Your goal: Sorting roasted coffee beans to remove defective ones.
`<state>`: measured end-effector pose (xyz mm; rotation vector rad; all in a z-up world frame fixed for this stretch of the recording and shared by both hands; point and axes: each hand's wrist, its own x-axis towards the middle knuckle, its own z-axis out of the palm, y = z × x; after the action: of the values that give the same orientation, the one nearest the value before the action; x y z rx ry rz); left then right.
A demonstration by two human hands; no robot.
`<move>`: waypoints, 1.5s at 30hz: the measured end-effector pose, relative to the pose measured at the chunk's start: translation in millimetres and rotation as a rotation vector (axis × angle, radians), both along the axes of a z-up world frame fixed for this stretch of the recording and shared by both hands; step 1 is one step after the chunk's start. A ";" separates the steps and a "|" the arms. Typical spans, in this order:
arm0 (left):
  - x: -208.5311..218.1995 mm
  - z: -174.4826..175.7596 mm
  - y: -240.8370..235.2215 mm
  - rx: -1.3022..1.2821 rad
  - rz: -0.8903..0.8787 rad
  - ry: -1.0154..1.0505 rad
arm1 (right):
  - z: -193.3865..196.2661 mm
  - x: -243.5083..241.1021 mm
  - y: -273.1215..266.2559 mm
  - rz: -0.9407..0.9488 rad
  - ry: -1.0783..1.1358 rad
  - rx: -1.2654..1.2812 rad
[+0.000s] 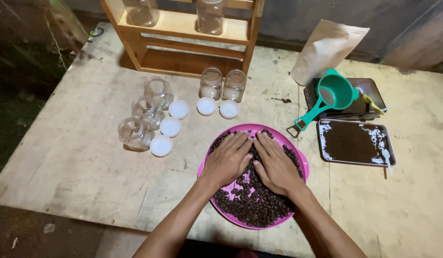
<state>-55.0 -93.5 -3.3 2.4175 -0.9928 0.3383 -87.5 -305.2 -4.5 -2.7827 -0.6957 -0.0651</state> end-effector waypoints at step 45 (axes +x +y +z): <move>36.9 28.2 4.5 0.076 0.027 0.300 | 55.3 42.9 -6.0 -0.082 0.276 0.191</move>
<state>-18.1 -89.0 24.9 2.4570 -0.8521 -0.0552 -44.6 -311.2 50.8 -2.5676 -0.4787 0.2207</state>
